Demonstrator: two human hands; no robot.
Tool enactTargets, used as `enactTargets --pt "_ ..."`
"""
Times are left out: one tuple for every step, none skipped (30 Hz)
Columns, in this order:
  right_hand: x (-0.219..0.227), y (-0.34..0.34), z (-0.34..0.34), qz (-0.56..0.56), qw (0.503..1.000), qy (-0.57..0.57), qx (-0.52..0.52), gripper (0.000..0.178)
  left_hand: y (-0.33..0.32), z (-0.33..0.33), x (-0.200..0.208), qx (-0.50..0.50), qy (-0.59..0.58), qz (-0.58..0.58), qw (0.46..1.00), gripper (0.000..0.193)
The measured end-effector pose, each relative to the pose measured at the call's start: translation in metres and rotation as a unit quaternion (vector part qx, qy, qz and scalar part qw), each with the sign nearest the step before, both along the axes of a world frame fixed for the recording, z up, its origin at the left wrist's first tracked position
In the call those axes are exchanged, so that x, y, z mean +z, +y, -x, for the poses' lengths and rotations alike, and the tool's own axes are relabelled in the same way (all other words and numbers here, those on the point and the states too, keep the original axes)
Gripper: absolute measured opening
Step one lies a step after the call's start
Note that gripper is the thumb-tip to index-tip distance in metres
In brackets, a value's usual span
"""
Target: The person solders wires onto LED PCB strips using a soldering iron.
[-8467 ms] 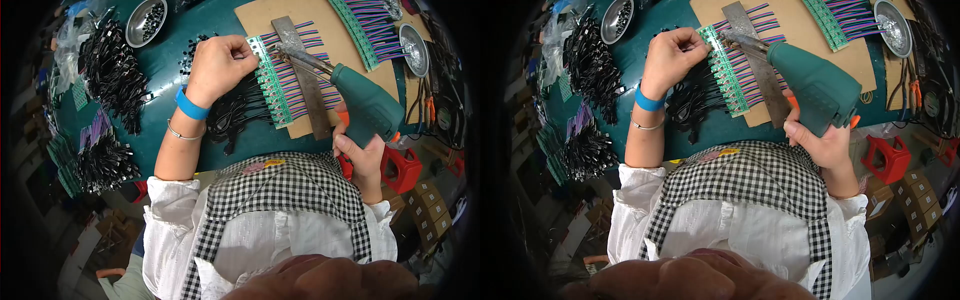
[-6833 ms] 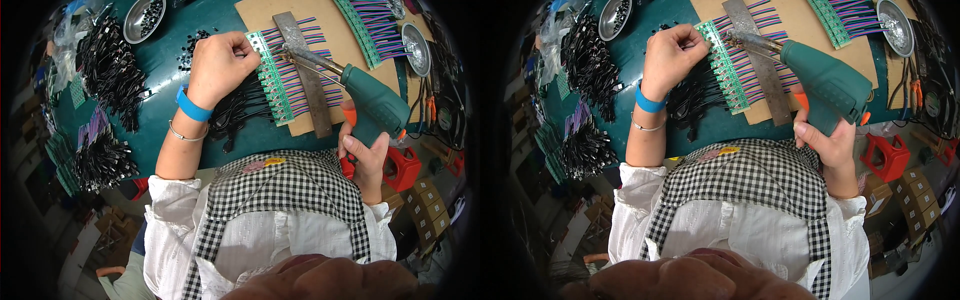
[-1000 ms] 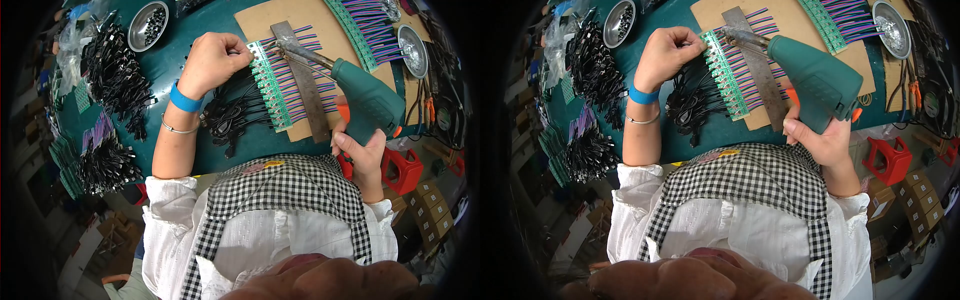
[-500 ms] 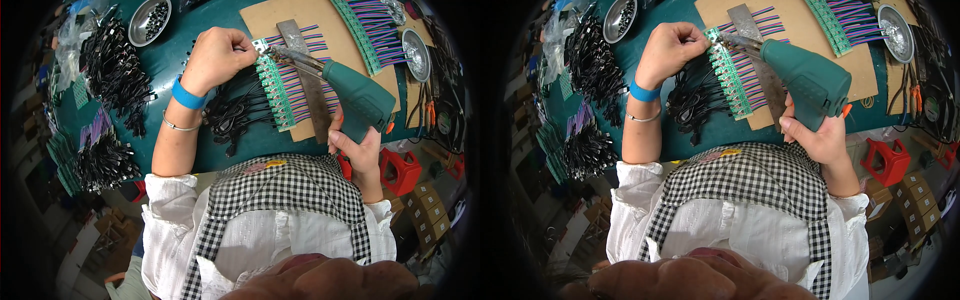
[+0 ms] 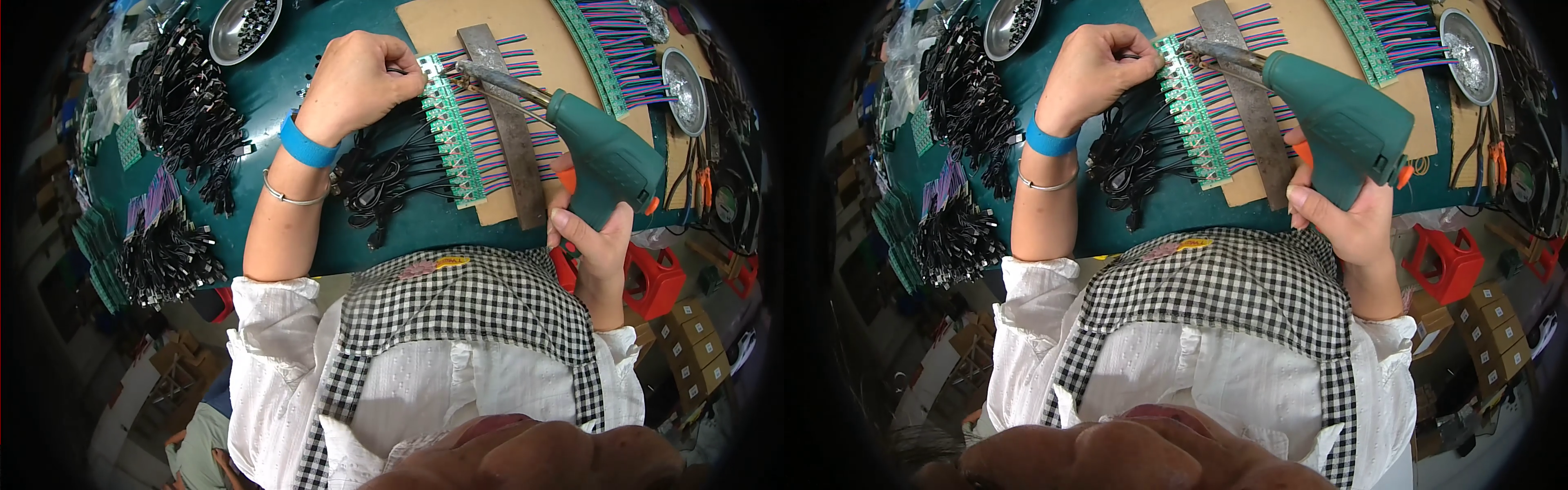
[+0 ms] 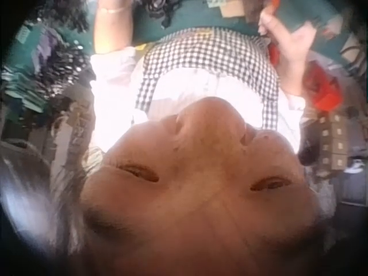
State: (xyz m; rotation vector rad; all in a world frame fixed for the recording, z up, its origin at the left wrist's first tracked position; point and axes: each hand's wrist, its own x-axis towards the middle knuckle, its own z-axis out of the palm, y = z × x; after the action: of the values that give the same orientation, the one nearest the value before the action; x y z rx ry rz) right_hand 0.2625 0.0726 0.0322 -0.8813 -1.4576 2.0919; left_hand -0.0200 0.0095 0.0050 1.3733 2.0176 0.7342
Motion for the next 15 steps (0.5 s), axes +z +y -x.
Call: enactTargets --pt "-0.001 -0.0002 0.0006 -0.001 1.0 -0.001 0.012 0.043 0.0 0.0 0.0004 -0.001 -0.001 -0.001 1.0 0.016" --pt "-0.0031 -0.0002 -0.0003 -0.001 1.0 -0.001 0.013 0.043 -0.0001 -0.0004 0.0008 -0.001 -0.001 -0.001 1.0 0.016" --pt "-0.0056 -0.0001 -0.002 -0.001 1.0 -0.009 0.024 0.041 -0.0001 -0.001 0.0014 0.0 0.001 -0.002 1.0 0.015" --pt "-0.0069 0.0 -0.0029 -0.002 0.999 -0.017 0.035 0.039 0.0002 -0.0014 0.0016 0.0 0.003 -0.003 1.0 0.015" --pt "-0.0068 -0.0003 -0.0028 -0.002 0.999 -0.018 0.035 0.039 0.0006 -0.0016 0.0015 0.0 0.002 -0.003 1.0 0.015" --pt "-0.0063 -0.0006 -0.0026 0.001 1.0 -0.019 0.024 0.039 0.001 -0.0017 0.0012 -0.003 0.003 -0.003 1.0 0.015" --pt "-0.0055 -0.0006 -0.002 0.004 1.0 -0.019 0.014 0.038 0.0006 -0.0014 0.0014 -0.003 0.005 -0.002 1.0 0.015" --pt "-0.0044 0.0 -0.0014 0.004 1.0 -0.019 0.016 0.038 0.0002 -0.0013 0.0012 -0.002 0.005 -0.001 1.0 0.015" --pt "-0.0029 0.0011 -0.0009 0.007 1.0 -0.01 0.004 0.04 0.0 -0.0011 0.0009 -0.003 0.006 -0.004 1.0 0.015" --pt "-0.0016 0.0016 -0.0007 0.009 1.0 -0.003 -0.008 0.042 0.0001 -0.0009 0.0007 -0.004 0.006 -0.008 1.0 0.015" --pt "-0.0008 0.0015 -0.0005 0.01 1.0 -0.003 -0.008 0.042 0.0001 -0.0007 0.0007 -0.004 0.006 -0.008 1.0 0.015" --pt "-0.0002 0.0011 -0.0002 0.006 1.0 -0.013 -0.021 0.049 0.0003 -0.0004 0.0009 -0.006 0.01 -0.009 1.0 0.015" --pt "0.0002 0.001 -0.0001 0.002 0.999 -0.025 -0.035 0.056 0.0006 -0.0003 0.0009 -0.009 0.013 -0.012 1.0 0.014" --pt "0.0004 0.0011 -0.0002 0.002 0.999 -0.025 -0.035 0.056 0.0008 -0.0003 0.0011 -0.009 0.012 -0.012 1.0 0.014" --pt "0.0006 0.0013 -0.0005 0.0 0.999 -0.027 -0.035 0.057 0.001 -0.0003 0.0014 -0.008 0.014 -0.009 1.0 0.014"
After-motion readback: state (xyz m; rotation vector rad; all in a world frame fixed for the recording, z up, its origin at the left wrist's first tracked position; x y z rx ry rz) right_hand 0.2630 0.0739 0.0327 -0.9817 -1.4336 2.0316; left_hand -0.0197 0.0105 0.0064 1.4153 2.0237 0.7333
